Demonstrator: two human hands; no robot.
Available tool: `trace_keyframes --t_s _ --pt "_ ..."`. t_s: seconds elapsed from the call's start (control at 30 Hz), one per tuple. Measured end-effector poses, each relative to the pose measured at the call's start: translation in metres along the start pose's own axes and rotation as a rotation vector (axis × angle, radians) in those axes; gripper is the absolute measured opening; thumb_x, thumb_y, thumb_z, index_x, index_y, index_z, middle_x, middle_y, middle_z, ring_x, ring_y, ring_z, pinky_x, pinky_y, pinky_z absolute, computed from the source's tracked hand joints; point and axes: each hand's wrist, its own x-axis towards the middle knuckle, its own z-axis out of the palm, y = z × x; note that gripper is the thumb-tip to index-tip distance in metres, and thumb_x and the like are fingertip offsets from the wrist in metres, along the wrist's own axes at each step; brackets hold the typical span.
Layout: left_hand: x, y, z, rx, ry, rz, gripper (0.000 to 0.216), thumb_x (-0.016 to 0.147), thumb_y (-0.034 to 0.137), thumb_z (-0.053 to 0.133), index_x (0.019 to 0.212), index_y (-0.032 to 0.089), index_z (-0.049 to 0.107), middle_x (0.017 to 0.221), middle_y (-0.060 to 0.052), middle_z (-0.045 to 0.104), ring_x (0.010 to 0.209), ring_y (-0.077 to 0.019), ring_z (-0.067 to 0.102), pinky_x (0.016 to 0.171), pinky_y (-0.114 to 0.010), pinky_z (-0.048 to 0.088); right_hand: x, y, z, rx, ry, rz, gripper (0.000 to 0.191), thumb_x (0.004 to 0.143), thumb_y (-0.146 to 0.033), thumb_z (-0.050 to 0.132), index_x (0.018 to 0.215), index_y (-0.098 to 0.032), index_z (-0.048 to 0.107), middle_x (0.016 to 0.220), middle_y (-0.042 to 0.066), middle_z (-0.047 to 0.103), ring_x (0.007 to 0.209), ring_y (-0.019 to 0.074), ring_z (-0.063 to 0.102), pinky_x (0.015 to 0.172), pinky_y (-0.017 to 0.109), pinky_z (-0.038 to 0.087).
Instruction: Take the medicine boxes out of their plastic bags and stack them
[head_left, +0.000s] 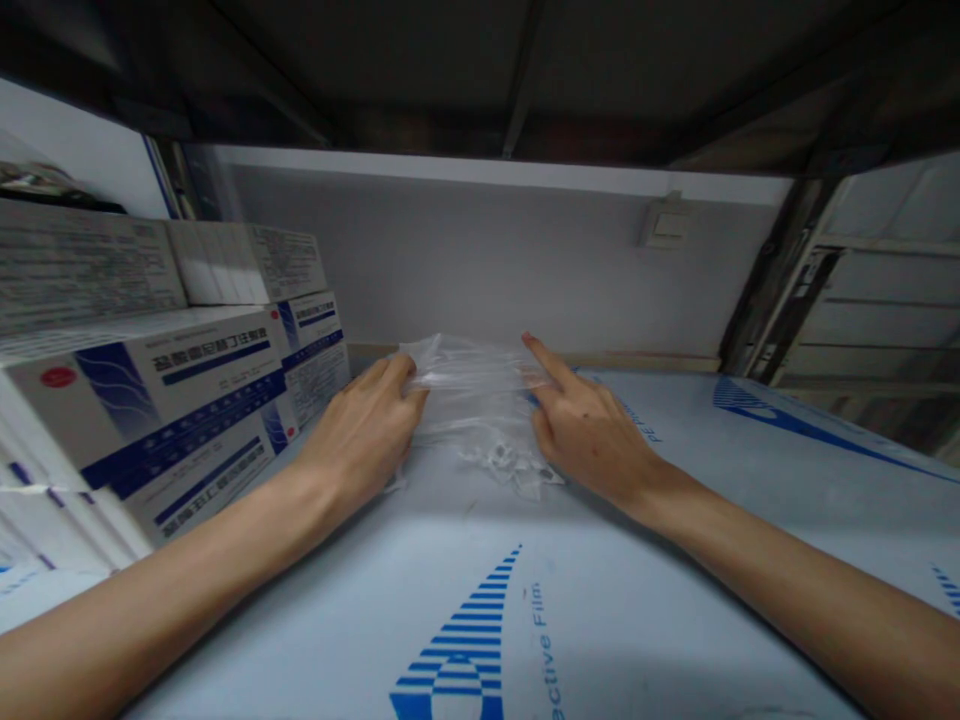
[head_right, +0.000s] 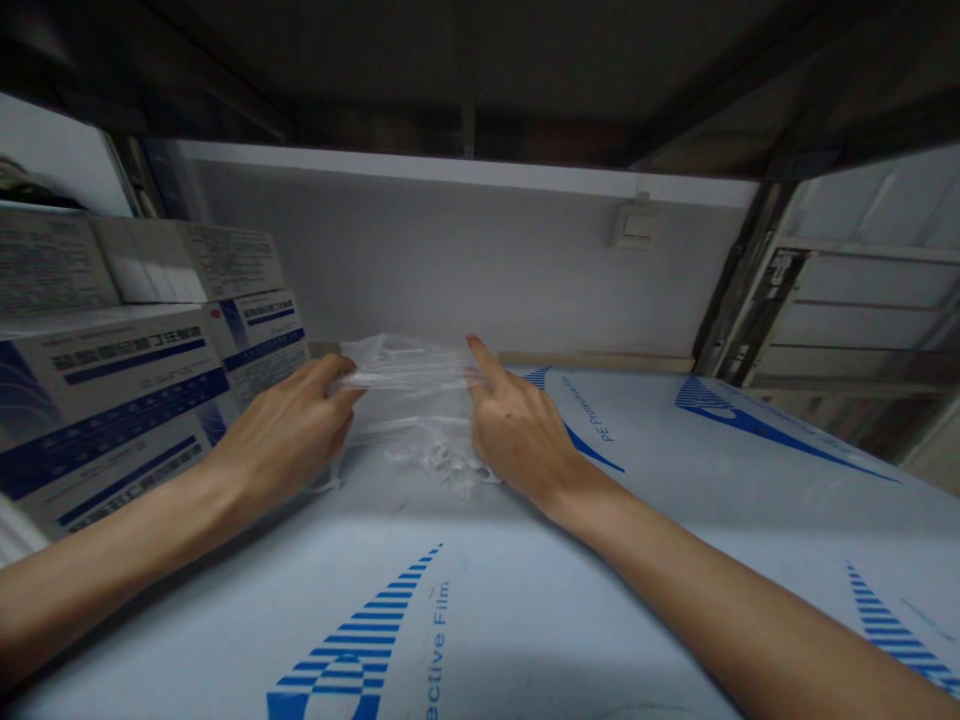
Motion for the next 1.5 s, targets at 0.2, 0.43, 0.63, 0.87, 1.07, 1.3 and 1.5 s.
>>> trace_keyframes --t_s 0.2,0.43,0.63,0.87,1.07,1.3,1.5 --pt "0.0 -0.002 0.004 -0.02 0.069 -0.012 0.039 0.102 0.031 0.037 0.089 0.013 0.069 0.106 -0.013 0.058 0.074 -0.0231 0.068 0.06 -0.034 0.054 0.0 0.004 0.004 0.093 0.026 -0.006 0.033 0.092 -0.007 0.042 0.099 -0.01 0.074 0.143 0.016 0.055 0.11 0.0306 0.067 0.095 0.048 0.055" --pt "-0.001 -0.002 0.0 -0.005 0.077 -0.055 0.048 0.091 0.007 0.039 0.133 0.025 0.053 0.119 -0.013 0.054 0.089 -0.0284 0.069 0.054 -0.031 0.053 -0.003 0.004 0.004 0.082 -0.015 0.089 0.077 0.081 0.002 0.046 0.153 -0.021 0.034 0.156 0.02 0.033 0.113 0.0337 0.065 0.088 0.051 0.056" --pt "-0.003 -0.003 0.004 -0.173 0.121 -0.047 0.054 0.083 0.002 0.042 0.132 0.024 0.053 0.141 -0.013 0.043 0.096 -0.0238 0.067 0.07 -0.034 0.058 -0.001 0.01 0.019 0.326 0.199 -0.005 0.055 0.085 -0.007 0.046 0.14 -0.01 0.049 0.14 0.017 0.056 0.13 0.0256 0.054 0.104 0.045 0.048" --pt "-0.001 -0.001 0.009 -0.396 0.26 -0.025 0.024 0.094 0.026 0.051 0.109 0.015 0.066 0.115 -0.012 0.056 0.075 -0.0167 0.065 0.071 -0.035 0.057 0.004 0.009 0.016 0.396 0.322 0.044 0.034 0.085 -0.025 0.063 0.116 -0.014 0.066 0.111 0.011 0.072 0.089 0.0225 0.069 0.09 0.04 0.054" --pt "0.0 -0.003 0.006 -0.363 0.187 -0.085 0.034 0.092 0.023 0.054 0.126 0.019 0.059 0.122 -0.011 0.054 0.061 -0.0111 0.06 0.071 -0.037 0.057 0.003 0.017 0.009 0.431 0.253 -0.017 0.056 0.077 -0.012 0.06 0.133 -0.014 0.052 0.122 0.013 0.064 0.082 0.0197 0.066 0.083 0.037 0.055" --pt "0.0 -0.002 0.005 -0.208 0.052 -0.109 0.042 0.091 0.029 0.057 0.133 0.023 0.053 0.129 -0.012 0.052 0.077 -0.0207 0.069 0.07 -0.036 0.058 0.004 0.018 0.0 0.435 0.124 0.001 0.068 0.076 -0.012 0.063 0.141 -0.016 0.043 0.145 0.013 0.051 0.118 0.0267 0.06 0.094 0.04 0.052" --pt "0.003 -0.001 -0.001 -0.213 -0.011 -0.123 0.05 0.088 0.035 0.063 0.136 0.023 0.053 0.132 -0.014 0.049 0.081 -0.025 0.071 0.073 -0.039 0.058 0.009 0.027 -0.015 0.452 -0.041 0.05 0.084 0.074 -0.017 0.07 0.15 -0.014 0.034 0.143 0.015 0.053 0.121 0.0282 0.058 0.1 0.042 0.049"
